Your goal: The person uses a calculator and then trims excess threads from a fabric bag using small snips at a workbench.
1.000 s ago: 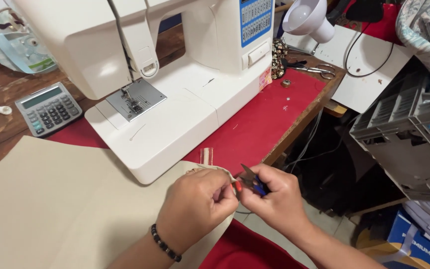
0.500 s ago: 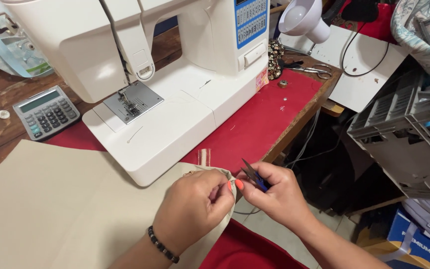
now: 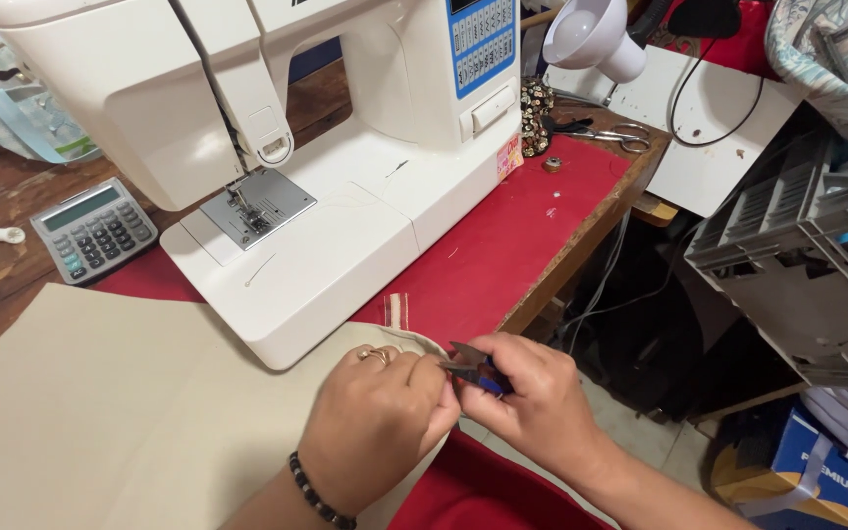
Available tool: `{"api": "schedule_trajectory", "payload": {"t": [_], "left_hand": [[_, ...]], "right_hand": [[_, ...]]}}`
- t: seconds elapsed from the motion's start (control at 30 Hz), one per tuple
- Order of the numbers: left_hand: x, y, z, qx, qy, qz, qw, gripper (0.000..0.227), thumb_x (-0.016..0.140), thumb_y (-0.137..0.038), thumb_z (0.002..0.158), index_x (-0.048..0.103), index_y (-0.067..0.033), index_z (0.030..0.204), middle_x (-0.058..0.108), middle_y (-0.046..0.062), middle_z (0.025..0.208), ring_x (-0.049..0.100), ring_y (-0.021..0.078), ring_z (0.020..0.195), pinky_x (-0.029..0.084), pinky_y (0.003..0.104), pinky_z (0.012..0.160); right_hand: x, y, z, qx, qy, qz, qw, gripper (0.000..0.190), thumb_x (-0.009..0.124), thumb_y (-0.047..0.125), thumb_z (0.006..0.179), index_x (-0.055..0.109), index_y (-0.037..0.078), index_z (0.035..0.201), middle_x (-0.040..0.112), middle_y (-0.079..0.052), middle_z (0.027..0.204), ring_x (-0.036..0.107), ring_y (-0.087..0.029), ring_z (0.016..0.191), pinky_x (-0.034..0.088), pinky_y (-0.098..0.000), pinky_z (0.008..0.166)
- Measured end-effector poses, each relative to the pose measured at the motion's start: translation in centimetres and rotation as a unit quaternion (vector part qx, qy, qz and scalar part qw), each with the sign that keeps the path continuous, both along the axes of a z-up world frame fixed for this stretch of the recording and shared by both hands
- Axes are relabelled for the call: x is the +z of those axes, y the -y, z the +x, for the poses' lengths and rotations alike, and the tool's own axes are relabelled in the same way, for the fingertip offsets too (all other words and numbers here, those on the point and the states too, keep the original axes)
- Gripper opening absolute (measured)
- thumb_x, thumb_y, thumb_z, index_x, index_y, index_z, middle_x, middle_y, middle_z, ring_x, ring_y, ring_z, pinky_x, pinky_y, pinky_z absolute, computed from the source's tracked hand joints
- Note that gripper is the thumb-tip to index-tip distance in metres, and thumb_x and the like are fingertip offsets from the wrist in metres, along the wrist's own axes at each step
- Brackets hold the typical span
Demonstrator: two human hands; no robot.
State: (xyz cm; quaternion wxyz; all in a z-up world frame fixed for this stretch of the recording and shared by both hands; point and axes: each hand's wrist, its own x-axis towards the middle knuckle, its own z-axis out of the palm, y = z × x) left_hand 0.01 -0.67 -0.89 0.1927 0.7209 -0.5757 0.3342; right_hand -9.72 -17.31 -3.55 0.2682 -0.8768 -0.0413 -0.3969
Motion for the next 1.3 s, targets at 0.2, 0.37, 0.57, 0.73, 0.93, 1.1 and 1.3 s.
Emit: {"api": "schedule_trajectory", "payload": {"t": [0.2,0.37,0.57,0.73,0.93,1.1,1.3], "left_hand": [[-0.5,0.1,0.8,-0.038,-0.06,0.019,0.997,0.026,0.067,-0.013,0.088,0.048,-0.013,0.071,0.051,0.003,0.063,0.054,0.026,0.061,0.044,0.041,0.06],[-0.2,-0.5,0.9,-0.044,-0.239,0.04,0.969,0.024,0.058,-0.011,0.092,0.047,-0.0117,0.071,0.055,0.004,0.062,0.055,0.028,0.059,0.047,0.043,0.061],[0.2,-0.3,1.1,-0.045,-0.299,0.068,0.951,0.022,0.053,-0.014,0.096,0.049,-0.0115,0.074,0.057,0.005,0.063,0.055,0.0309,0.059,0.046,0.044,0.06],[0.3,-0.3,0.9,-0.048,-0.307,0.062,0.948,0.024,0.051,-0.015,0.098,0.048,-0.011,0.074,0.056,0.005,0.063,0.053,0.0303,0.059,0.046,0.044,0.061],[0.9,-0.4,0.6,-0.057,-0.317,0.046,0.945,0.018,0.053,-0.017,0.096,0.056,-0.012,0.079,0.062,0.002,0.067,0.058,0.0303,0.062,0.049,0.043,0.065],[1.3,-0.5,0.4,-0.056,-0.303,0.043,0.951,0.022,0.051,-0.016,0.094,0.049,-0.0111,0.073,0.054,0.004,0.061,0.052,0.0287,0.057,0.046,0.042,0.062],[0.3,-0.5,0.6,-0.06,-0.235,0.033,0.969,0.014,0.056,-0.015,0.092,0.056,-0.0097,0.079,0.064,0.006,0.072,0.061,0.0319,0.067,0.048,0.044,0.066]], "right_hand": [[-0.5,0.2,0.5,-0.006,-0.015,0.017,1.0,0.022,0.076,0.013,0.08,0.069,0.006,0.1,0.071,-0.002,0.079,0.068,-0.017,0.066,0.053,-0.028,0.06],[0.6,0.8,0.6,0.026,-0.127,0.179,0.975,0.012,0.076,0.018,0.081,0.076,0.013,0.092,0.069,0.005,0.07,0.058,-0.007,0.06,0.047,-0.0241,0.056],[1.0,1.1,0.6,0.049,-0.183,0.265,0.945,0.014,0.077,0.025,0.086,0.077,0.011,0.089,0.068,0.006,0.066,0.054,-0.006,0.059,0.047,-0.0234,0.055],[0.8,1.3,0.3,0.052,-0.19,0.276,0.941,0.014,0.077,0.025,0.086,0.077,0.011,0.09,0.061,0.007,0.065,0.049,-0.006,0.06,0.045,-0.0239,0.055],[0.8,1.0,0.2,0.043,-0.197,0.307,0.93,0.016,0.079,0.026,0.086,0.078,0.011,0.091,0.06,0.006,0.067,0.05,-0.006,0.062,0.046,-0.0239,0.057],[2.1,-0.5,0.1,0.004,-0.104,0.219,0.97,0.01,0.082,0.016,0.077,0.08,0.013,0.087,0.069,0.007,0.061,0.05,-0.003,0.05,0.046,-0.0211,0.049],[1.9,0.1,0.2,0.036,-0.021,0.034,0.999,0.022,0.081,0.014,0.08,0.074,0.01,0.1,0.079,-0.001,0.089,0.075,-0.013,0.076,0.058,-0.0251,0.069]]}}
